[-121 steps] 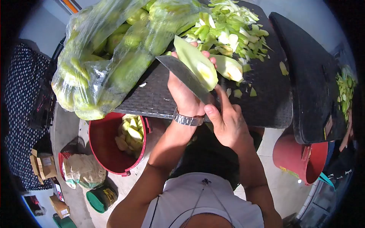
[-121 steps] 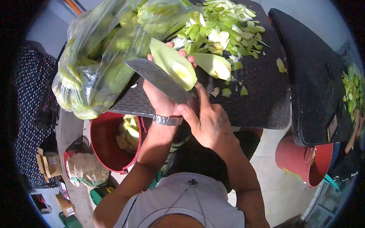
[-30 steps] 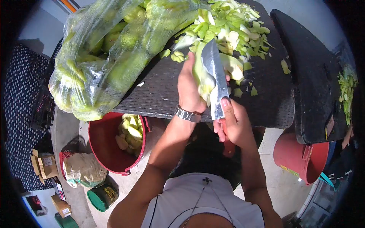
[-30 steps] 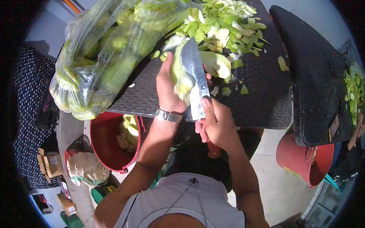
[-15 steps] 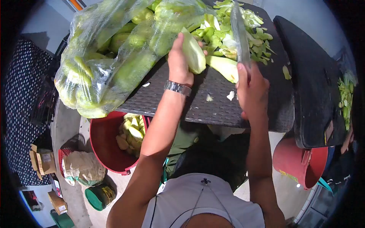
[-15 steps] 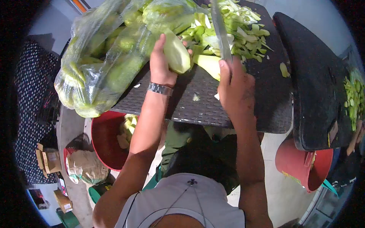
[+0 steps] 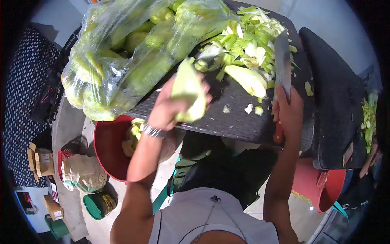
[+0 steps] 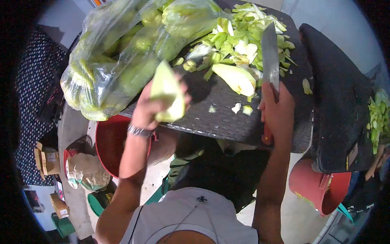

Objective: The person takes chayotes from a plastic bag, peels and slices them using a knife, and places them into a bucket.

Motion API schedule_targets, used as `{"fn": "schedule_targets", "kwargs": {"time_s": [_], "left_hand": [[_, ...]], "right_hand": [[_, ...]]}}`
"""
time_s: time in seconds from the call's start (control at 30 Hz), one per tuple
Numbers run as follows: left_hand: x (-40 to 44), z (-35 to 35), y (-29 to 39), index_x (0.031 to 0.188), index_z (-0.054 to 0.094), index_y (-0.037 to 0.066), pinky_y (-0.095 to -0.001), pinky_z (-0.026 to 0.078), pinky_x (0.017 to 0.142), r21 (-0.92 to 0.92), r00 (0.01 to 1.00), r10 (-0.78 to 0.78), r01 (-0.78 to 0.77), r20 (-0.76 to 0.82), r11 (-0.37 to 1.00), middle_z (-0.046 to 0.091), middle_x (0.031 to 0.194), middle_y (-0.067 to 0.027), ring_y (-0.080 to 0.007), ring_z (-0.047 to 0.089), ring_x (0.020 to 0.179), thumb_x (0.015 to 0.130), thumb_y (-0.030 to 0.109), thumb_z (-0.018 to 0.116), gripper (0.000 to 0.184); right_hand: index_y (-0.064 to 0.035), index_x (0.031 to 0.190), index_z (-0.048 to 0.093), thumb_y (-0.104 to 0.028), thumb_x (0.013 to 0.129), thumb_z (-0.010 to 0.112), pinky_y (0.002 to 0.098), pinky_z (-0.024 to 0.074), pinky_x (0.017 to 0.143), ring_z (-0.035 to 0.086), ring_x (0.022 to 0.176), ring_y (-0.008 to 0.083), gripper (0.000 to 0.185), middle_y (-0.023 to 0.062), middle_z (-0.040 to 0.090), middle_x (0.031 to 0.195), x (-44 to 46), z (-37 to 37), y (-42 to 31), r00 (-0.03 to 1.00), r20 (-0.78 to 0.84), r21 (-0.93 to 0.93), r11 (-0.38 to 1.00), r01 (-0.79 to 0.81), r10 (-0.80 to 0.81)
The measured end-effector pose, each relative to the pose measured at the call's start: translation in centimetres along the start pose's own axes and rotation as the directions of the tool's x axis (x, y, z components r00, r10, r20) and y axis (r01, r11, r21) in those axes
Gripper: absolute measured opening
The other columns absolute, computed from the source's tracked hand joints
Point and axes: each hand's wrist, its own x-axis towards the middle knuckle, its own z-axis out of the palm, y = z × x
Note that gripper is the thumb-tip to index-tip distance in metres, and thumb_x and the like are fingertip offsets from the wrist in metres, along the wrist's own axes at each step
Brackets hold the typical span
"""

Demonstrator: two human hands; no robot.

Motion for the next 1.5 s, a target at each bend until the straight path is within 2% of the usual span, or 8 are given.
{"fn": "schedule_targets", "kwargs": {"time_s": [0.13, 0.2, 0.3, 0.37, 0.67, 0.9, 1.27, 1.5], "left_hand": [[-8.6, -7.9, 2.2, 0.133, 0.055, -0.008, -0.0386, 0.053, 0.09, 0.195, 0.832, -0.359, 0.304, 0.423, 0.933, 0.067, 0.111, -0.0144, -0.0262, 0.066, 0.102, 0.084, 0.011, 0.073, 0.056], [-12.3, -12.0, 3.9, 0.137, 0.059, -0.001, -0.0349, 0.051, 0.092, 0.804, 0.719, -0.691, 0.364, 0.078, 0.47, 0.07, 0.105, -0.0076, -0.0227, 0.066, 0.099, 0.097, 0.036, 0.072, 0.056], [-16.5, -13.2, 1.4, 0.128, 0.065, 0.008, -0.0447, 0.051, 0.096, 0.807, 0.862, -0.212, 0.308, -0.461, -0.503, 0.071, 0.11, -0.019, -0.0357, 0.068, 0.104, 0.087, 0.042, 0.081, 0.056], [-16.9, -14.4, -0.5, 0.119, 0.068, 0.005, -0.0469, 0.051, 0.094, 0.733, 0.901, 0.045, 0.378, -0.431, -0.565, 0.071, 0.11, -0.0211, -0.0381, 0.068, 0.103, 0.084, 0.042, 0.082, 0.053], [-2.7, 1.3, 0.7, 0.09, 0.074, 0.003, -0.0418, 0.051, 0.061, 0.979, 0.996, -0.022, -0.079, 0.085, 0.19, 0.066, 0.067, -0.0192, -0.0306, 0.07, 0.064, 0.093, 0.035, 0.074, 0.033], [10.2, 5.7, -6.7, 0.079, 0.069, -0.008, -0.0356, 0.052, 0.058, 0.635, 0.966, -0.128, 0.246, -0.226, 0.732, 0.069, 0.065, -0.012, -0.0184, 0.067, 0.054, 0.097, 0.04, 0.071, 0.051], [9.5, 4.1, -7.0, 0.136, 0.044, -0.003, -0.0401, 0.065, 0.08, 0.035, 0.988, -0.149, 0.15, -0.027, 0.988, 0.067, 0.119, -0.0168, -0.024, 0.069, 0.109, 0.096, 0.006, 0.068, 0.047], [9.0, 2.8, -6.8, 0.126, 0.052, 0.001, -0.0371, 0.054, 0.057, -0.593, 0.796, -0.025, 0.471, 0.605, 0.653, 0.056, 0.086, -0.0116, -0.0191, 0.056, 0.064, 0.104, 0.06, 0.046, 0.063]], "right_hand": [[-0.0049, 0.098, 0.062, -0.03, 0.104, 0.063, 0.0264, 0.036, 0.041, 0.045, 0.045, 0.0068, 0.026, -0.0006, 0.053, 0.063, -1.5, -2.1, 2.1, 0.998, -0.028, 0.043, 0.998, -0.05, 0.051], [-0.0052, 0.098, 0.063, -0.03, 0.104, 0.064, 0.0264, 0.0363, 0.041, 0.045, 0.046, 0.0066, 0.025, -0.0008, 0.053, 0.064, -1.9, -2.6, 2.6, 0.997, -0.049, 0.052, 0.997, -0.063, 0.066], [-0.0053, 0.102, 0.065, -0.031, 0.102, 0.065, 0.0266, 0.0377, 0.043, 0.048, 0.048, 0.0066, 0.025, -0.0002, 0.056, 0.065, -2.5, -2.7, 3.0, 0.992, -0.092, 0.03, 0.996, -0.087, 0.089], [-0.005, 0.106, 0.067, -0.032, 0.101, 0.067, 0.0273, 0.0395, 0.044, 0.051, 0.05, 0.0072, 0.028, 0.001, 0.058, 0.066, -2.0, -1.7, 2.5, 0.986, -0.13, -0.031, 0.994, -0.107, 0.102], [-0.0013, 0.106, 0.069, -0.038, 0.097, 0.07, 0.0308, 0.0436, 0.046, 0.055, 0.048, 0.0109, 0.038, 0.0044, 0.061, 0.066, 0.5, 0.2, 2.1, 0.996, 0.056, -0.063, 0.995, -0.071, 0.075], [-0.0033, 0.081, 0.064, -0.039, 0.092, 0.076, 0.0282, 0.0399, 0.041, 0.05, 0.044, 0.0083, 0.039, 0.0008, 0.057, 0.062, 3.5, 1.3, 1.3, 0.967, 0.206, 0.025, 0.987, -0.161, 0.152], [-0.0029, 0.095, 0.067, -0.032, 0.097, 0.071, 0.0276, 0.0366, 0.04, 0.045, 0.042, 0.0082, 0.029, -0.0004, 0.051, 0.056, 0.2, 3.3, 0.8, 0.96, 0.274, 0.334, 0.93, -0.153, 0.06], [0.0009, 0.119, 0.064, -0.043, 0.103, 0.061, 0.0277, 0.0391, 0.038, 0.042, 0.037, 0.0097, 0.047, 0.0002, 0.046, 0.055, -1.2, 0.8, 0.8, 0.975, 0.188, 0.533, 0.822, -0.199, 0.114]]}}
